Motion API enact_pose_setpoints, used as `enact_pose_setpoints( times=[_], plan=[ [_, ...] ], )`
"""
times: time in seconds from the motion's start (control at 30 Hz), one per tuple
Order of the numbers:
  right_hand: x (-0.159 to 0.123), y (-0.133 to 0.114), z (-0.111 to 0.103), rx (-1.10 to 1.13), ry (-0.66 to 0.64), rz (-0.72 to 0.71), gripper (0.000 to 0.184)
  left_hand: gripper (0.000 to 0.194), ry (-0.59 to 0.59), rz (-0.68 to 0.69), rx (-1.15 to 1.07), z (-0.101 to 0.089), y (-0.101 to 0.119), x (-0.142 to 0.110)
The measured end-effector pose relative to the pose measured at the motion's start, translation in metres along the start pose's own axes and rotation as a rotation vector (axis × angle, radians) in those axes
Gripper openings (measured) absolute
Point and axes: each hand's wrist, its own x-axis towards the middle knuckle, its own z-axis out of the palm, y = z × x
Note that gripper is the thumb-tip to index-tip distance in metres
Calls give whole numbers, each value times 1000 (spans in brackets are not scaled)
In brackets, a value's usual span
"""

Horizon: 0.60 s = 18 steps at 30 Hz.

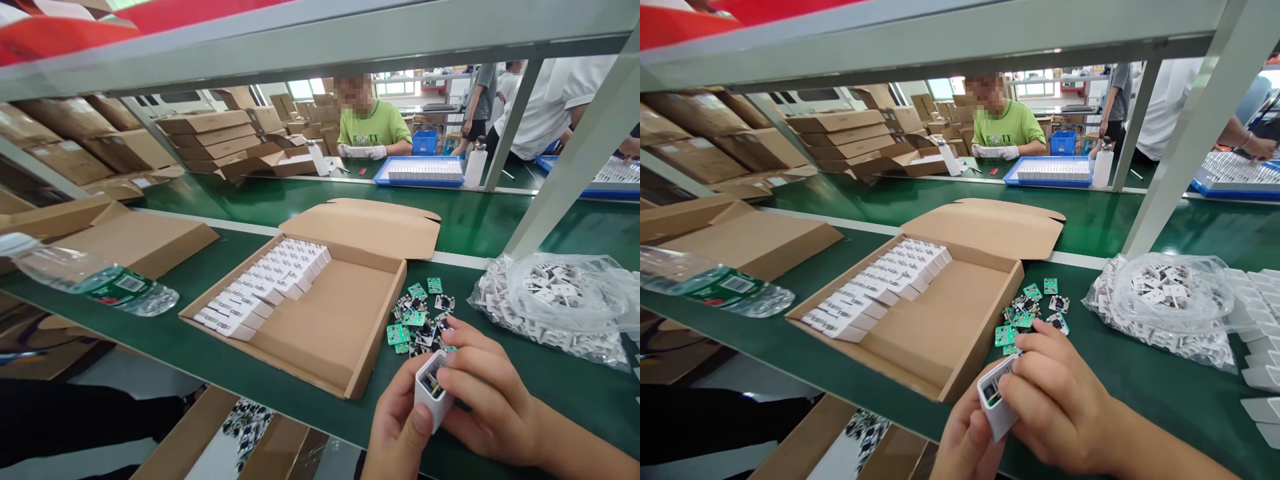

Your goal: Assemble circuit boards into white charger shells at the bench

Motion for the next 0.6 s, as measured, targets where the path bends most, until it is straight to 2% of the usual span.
enact_pose_setpoints(
  times=[0.17, 0.33, 0.43, 0.5, 0.53, 0.6],
  plan=[
    [4, 0, -6, 30, -136, 43, 26, 60, 52, -13, -17, 0, -1, 0],
    [6, 4, -5, 265, -232, 201, 30, 64, 52, -138, 48, -9, 7, 2],
    [7, 4, -2, 430, -542, 283, 28, 66, 47, -260, 135, -23, 8, -2],
    [5, 0, 0, 457, -765, 298, 36, 64, 63, -324, 202, -35, 3, -7],
    [3, -3, 1, 441, -830, 283, 44, 62, 78, -329, 234, -41, -2, -10],
    [-1, -8, -2, 371, -851, 242, 52, 56, 116, -296, 288, -51, -14, -15]
  ],
)
